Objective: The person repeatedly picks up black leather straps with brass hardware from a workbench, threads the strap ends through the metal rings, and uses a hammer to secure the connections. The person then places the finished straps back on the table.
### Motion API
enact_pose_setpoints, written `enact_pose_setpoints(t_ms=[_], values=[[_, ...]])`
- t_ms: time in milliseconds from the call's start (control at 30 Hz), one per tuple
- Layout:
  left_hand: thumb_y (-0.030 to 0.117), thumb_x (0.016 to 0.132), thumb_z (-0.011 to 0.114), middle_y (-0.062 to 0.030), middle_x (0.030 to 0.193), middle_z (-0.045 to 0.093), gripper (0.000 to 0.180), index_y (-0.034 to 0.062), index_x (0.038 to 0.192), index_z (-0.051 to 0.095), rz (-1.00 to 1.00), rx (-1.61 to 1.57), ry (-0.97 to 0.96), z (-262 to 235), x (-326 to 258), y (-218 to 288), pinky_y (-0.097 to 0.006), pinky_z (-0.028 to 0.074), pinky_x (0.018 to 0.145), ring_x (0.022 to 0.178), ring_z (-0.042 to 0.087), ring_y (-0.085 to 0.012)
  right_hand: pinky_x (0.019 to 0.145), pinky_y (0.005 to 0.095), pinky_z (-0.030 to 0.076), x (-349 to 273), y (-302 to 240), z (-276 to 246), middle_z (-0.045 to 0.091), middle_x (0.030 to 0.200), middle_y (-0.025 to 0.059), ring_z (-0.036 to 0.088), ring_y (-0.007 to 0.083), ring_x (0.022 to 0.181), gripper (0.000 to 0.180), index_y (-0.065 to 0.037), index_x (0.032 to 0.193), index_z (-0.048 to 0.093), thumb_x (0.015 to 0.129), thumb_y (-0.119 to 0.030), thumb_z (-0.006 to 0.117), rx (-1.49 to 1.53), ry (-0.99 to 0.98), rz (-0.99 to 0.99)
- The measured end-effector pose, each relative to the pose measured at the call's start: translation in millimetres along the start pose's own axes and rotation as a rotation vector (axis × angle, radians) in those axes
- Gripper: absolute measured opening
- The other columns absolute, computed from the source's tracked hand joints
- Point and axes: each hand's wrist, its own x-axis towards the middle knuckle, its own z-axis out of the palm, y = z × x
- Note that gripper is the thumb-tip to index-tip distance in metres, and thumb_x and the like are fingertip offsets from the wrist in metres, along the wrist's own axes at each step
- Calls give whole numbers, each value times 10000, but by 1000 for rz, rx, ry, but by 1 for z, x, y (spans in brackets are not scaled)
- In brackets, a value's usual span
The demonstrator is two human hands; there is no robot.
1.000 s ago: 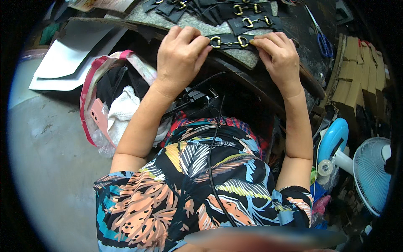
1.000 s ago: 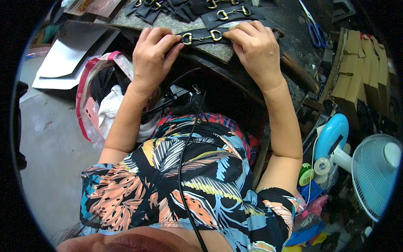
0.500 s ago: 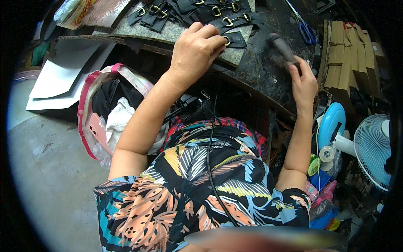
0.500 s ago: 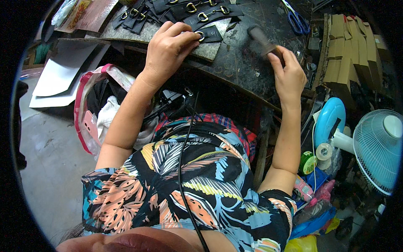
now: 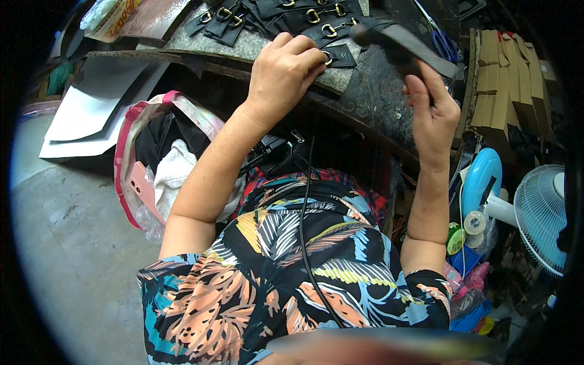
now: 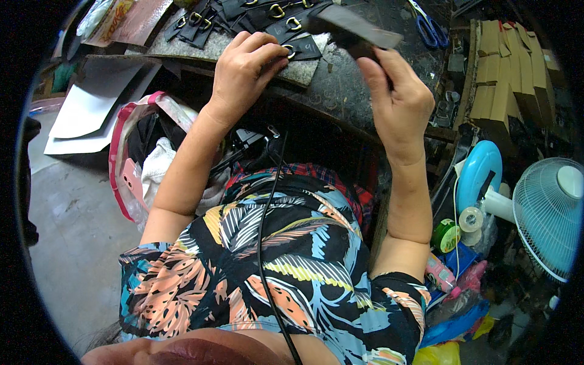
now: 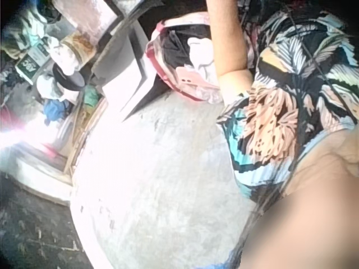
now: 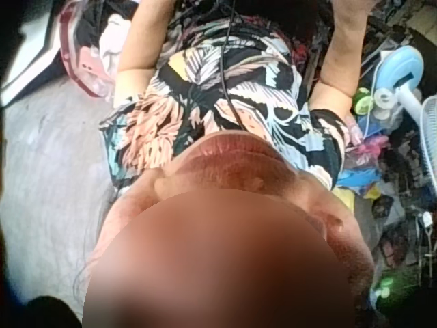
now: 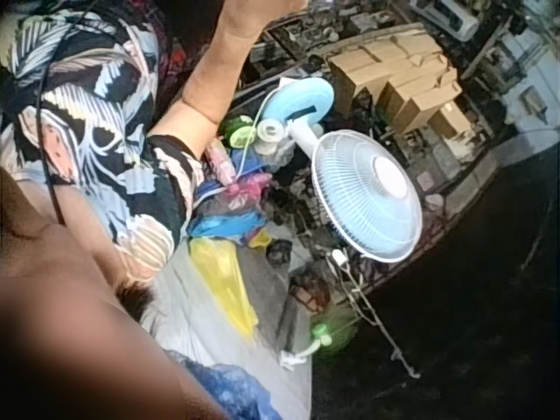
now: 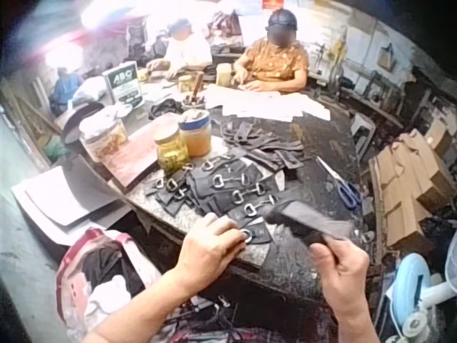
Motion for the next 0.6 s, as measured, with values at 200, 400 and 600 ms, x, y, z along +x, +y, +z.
enact_pose_setpoints(t_ms=[200, 400, 600], values=[[244, 691, 887, -80, 1112, 642, 562, 118, 1184, 649, -66, 157, -63, -41, -14, 1, -403, 495, 879, 1028, 598, -310, 816, 345, 573, -3, 15, 15, 774, 1110, 122, 769, 258, 956, 349, -172, 1274, 737, 981, -360, 710, -158, -125, 211], [87, 724, 826, -112, 1004, 629, 359, 76, 1035, 647, -163, -2, -68, -51, -27, -5, -433, 508, 866, 999, 606, -342, 638, 213, 492, 3, 14, 11, 741, 962, 11, 626, 46, 767, 368, -86, 1379, 674, 1024, -185, 682, 7, -108, 146], [109, 798, 827, -119, 998, 666, 194, 32, 936, 716, -81, -26, -40, -28, -13, -2, -382, 533, 841, 952, 654, -318, 657, 214, 507, 13, -9, 18, 750, 945, 34, 640, 61, 781, 343, -44, 1339, 691, 1016, -162, 689, 7, -148, -8]])
